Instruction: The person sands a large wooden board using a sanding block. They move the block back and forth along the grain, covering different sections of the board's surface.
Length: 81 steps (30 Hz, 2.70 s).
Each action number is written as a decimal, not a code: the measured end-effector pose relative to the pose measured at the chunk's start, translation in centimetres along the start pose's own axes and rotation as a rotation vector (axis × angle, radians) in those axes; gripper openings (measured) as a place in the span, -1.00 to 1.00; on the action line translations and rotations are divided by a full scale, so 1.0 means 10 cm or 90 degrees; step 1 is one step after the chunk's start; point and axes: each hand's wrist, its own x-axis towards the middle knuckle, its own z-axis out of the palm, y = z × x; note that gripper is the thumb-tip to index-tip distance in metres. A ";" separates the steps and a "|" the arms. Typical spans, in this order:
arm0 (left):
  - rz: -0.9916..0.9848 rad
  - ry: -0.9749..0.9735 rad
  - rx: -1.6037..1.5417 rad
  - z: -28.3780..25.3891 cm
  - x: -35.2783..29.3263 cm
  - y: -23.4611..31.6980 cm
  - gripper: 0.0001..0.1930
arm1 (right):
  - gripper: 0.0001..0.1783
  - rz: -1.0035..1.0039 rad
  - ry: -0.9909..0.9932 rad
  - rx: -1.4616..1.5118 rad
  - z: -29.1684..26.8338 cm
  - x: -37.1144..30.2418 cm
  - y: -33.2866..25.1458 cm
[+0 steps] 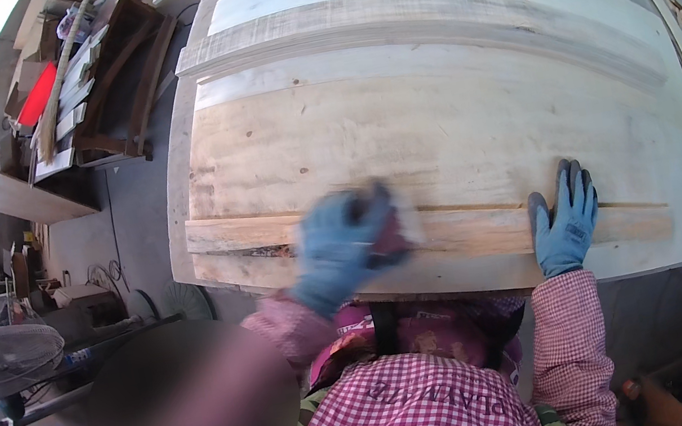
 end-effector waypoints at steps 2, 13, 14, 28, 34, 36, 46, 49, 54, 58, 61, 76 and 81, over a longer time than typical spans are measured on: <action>0.065 0.167 0.250 -0.39 -0.24 -0.70 -0.19 | -0.22 -0.011 0.011 0.014 -0.02 -0.01 0.03; 0.050 0.210 0.168 -0.01 -0.10 -0.13 -0.07 | -0.23 0.001 -0.011 -0.012 -0.07 0.02 -0.05; 0.036 0.119 0.093 0.15 -0.02 0.16 -0.09 | -0.23 -0.003 -0.008 -0.006 -0.06 0.03 -0.06; -0.225 0.272 0.315 -0.63 -0.65 -1.87 -0.06 | -0.24 0.000 0.003 0.026 -0.04 0.02 -0.08; 0.023 0.201 0.125 -0.02 -0.33 -0.41 -0.01 | -0.26 0.004 0.003 0.001 -0.07 0.03 -0.06; 0.084 0.088 0.061 0.17 -0.27 0.30 -0.06 | -0.27 -0.007 0.003 0.008 -0.06 0.03 -0.07; 0.039 0.053 0.027 -0.21 -0.31 -0.36 -0.05 | -0.29 -0.015 0.016 0.012 -0.02 -0.02 0.02; -0.138 0.108 0.142 -0.51 -0.49 -0.71 -0.04 | -0.27 -0.023 0.019 -0.019 0.05 0.00 0.05; -0.152 0.167 0.191 -0.35 -0.59 -0.83 -0.02 | -0.18 -0.082 0.023 0.069 -0.12 0.02 -0.07; -0.144 0.177 0.215 -0.32 -0.57 -0.86 -0.02 | 0.02 -0.294 -0.063 0.159 -0.44 -0.08 -0.60; -0.143 0.189 0.210 -0.31 -0.52 -0.85 -0.03 | 0.13 -0.336 -0.090 0.153 -0.38 -0.11 -0.64; -0.068 0.187 0.239 -0.26 0.15 -0.52 -0.07 | -0.05 -0.177 -0.070 0.176 -0.07 0.50 -0.47; 0.136 0.126 0.056 0.39 0.05 0.60 -0.11 | -0.19 -0.133 -0.010 0.047 0.03 0.50 -0.65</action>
